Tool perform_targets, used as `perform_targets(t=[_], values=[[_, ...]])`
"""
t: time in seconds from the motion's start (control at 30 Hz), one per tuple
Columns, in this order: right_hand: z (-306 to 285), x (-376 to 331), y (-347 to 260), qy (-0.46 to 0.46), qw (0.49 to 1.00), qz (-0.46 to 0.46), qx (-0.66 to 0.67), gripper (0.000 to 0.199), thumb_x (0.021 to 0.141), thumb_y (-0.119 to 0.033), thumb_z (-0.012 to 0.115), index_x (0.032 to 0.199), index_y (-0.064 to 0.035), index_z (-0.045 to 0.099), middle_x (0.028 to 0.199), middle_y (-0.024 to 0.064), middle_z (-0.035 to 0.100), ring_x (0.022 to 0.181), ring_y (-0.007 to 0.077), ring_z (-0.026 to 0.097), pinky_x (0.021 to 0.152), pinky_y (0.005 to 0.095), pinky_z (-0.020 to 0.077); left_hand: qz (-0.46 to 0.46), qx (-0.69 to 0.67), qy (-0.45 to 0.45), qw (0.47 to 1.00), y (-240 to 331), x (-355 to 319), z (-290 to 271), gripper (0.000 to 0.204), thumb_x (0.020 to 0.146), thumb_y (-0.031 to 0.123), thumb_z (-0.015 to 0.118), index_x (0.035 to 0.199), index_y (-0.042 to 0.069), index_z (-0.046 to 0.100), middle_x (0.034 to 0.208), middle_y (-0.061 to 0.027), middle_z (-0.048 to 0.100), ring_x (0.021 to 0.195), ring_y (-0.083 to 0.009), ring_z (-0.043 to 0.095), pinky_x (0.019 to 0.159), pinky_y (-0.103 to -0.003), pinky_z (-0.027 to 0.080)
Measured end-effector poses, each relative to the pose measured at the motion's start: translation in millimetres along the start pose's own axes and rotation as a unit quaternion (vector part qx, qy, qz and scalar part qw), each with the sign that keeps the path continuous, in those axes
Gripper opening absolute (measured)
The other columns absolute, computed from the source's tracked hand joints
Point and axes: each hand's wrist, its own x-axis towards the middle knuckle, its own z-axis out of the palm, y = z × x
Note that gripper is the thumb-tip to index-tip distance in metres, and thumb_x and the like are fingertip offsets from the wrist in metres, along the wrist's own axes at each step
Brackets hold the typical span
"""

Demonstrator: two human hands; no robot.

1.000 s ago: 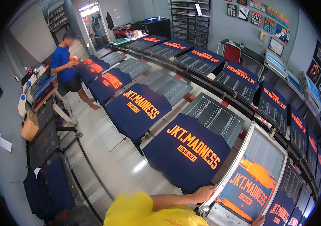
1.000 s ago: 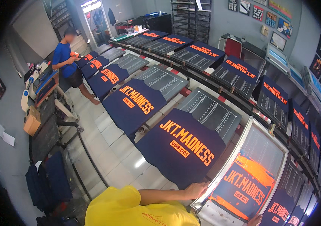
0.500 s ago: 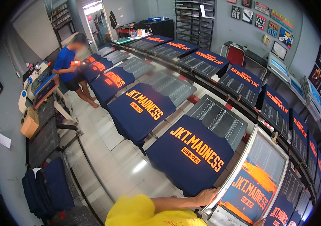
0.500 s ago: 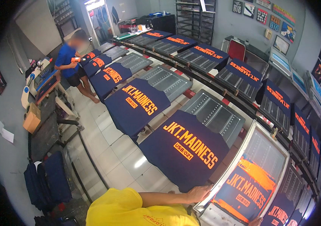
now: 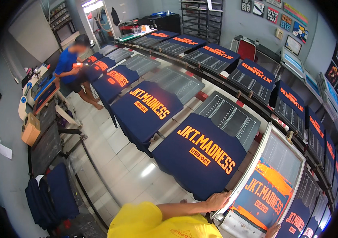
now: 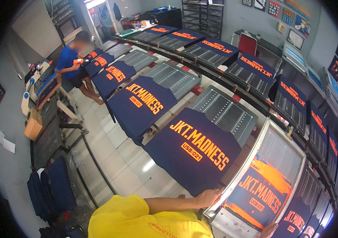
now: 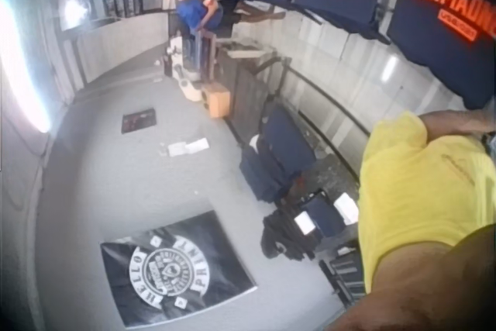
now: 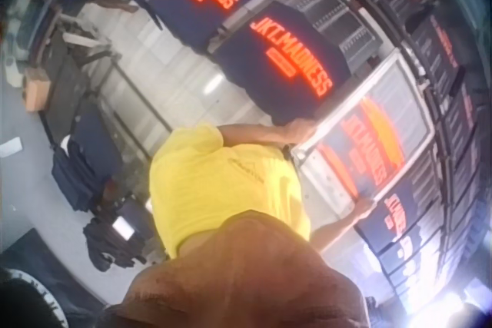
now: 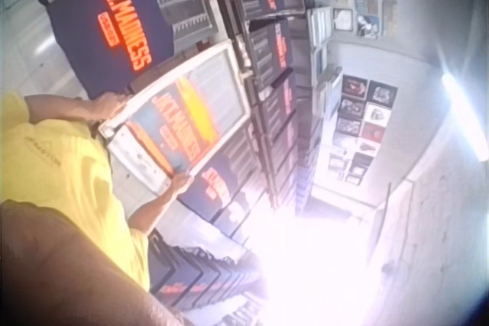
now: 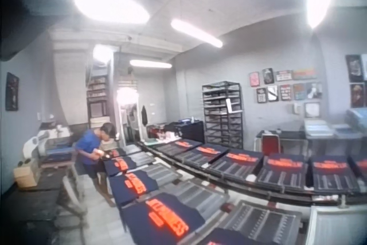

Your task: The person performs screen printing on navy blue t-shirts using orange ink and a squeegee. They apply the ink through a stencil frame onto each garment, repeating the process across a sequence of shirts on a printing table.

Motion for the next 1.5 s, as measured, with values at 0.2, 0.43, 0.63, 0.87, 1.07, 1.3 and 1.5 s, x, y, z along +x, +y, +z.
perform_targets(t=[0.2,0.43,0.63,0.87,1.07,1.3,1.5], values=[[-49.2,18.7,-6.5,-0.139,0.761,0.297,0.560,0.057,0.100,-0.040,0.046,0.144,-0.0037,0.044,0.125,0.0215,0.055,0.108,0.0327,0.051,0.101,0.0431,0.0404,-0.025,0.031,-0.004,0.999,3.7,-1.8,-12.2,0.045,0.095,0.018,0.053,0.130,-0.009,0.049,0.091,-0.0233,0.065,0.077,-0.0371,0.068,0.065,-0.044,0.058],[-132.6,21.8,63.9,-0.251,0.655,0.338,0.628,0.073,0.104,-0.049,0.033,0.145,0.0110,0.034,0.153,0.0294,0.032,0.145,0.0373,0.029,0.119,0.0413,0.0272,-0.023,0.009,-0.004,1.000,8.0,0.0,-12.8,0.044,0.094,0.017,0.054,0.128,-0.010,0.052,0.094,-0.0247,0.066,0.079,-0.0375,0.068,0.068,-0.044,0.057],[-143.9,21.7,72.4,-0.243,0.648,0.338,0.638,0.072,0.104,-0.049,0.034,0.145,0.0100,0.036,0.153,0.0294,0.033,0.144,0.0382,0.031,0.118,0.0418,0.0282,-0.011,0.018,0.030,0.999,3.6,-1.9,-3.8,0.044,0.094,0.018,0.054,0.128,-0.010,0.053,0.094,-0.0249,0.067,0.079,-0.0382,0.068,0.069,-0.045,0.057],[-149.8,17.6,79.3,-0.223,0.635,0.339,0.657,0.069,0.104,-0.047,0.037,0.143,0.0100,0.040,0.152,0.0294,0.034,0.142,0.0394,0.034,0.116,0.0420,0.0304,-0.017,0.019,0.046,0.999,8.0,0.0,-5.5,0.039,0.094,0.018,0.055,0.123,-0.007,0.056,0.095,-0.0251,0.068,0.080,-0.0400,0.068,0.070,-0.047,0.057],[-147.1,11.0,89.2,-0.178,0.591,0.312,0.722,0.067,0.104,-0.044,0.040,0.142,0.0106,0.040,0.150,0.0292,0.037,0.141,0.0403,0.036,0.116,0.0422,0.0299,0.019,0.054,0.090,0.994,3.4,-1.0,0.1,0.038,0.092,0.017,0.056,0.121,-0.007,0.059,0.101,-0.0237,0.069,0.084,-0.0381,0.069,0.072,-0.044,0.058],[-152.6,5.3,116.6,-0.165,0.502,0.273,0.804,0.058,0.104,-0.036,0.044,0.140,0.0098,0.044,0.144,0.0281,0.047,0.134,0.0398,0.046,0.110,0.0399,0.0372,-0.035,0.068,0.075,0.994,17.0,-2.4,-5.5,0.031,0.091,0.013,0.056,0.115,-0.006,0.063,0.101,-0.0241,0.069,0.086,-0.0399,0.067,0.075,-0.044,0.056],[-126.8,-3.1,96.4,-0.069,0.462,0.285,0.837,0.052,0.103,-0.029,0.047,0.138,0.0099,0.047,0.138,0.0269,0.054,0.130,0.0359,0.052,0.104,0.0379,0.0420,-0.012,0.083,0.144,0.986,8.7,-3.8,14.3,0.030,0.094,0.019,0.054,0.107,-0.005,0.066,0.089,-0.0240,0.068,0.080,-0.0410,0.067,0.070,-0.047,0.055]])
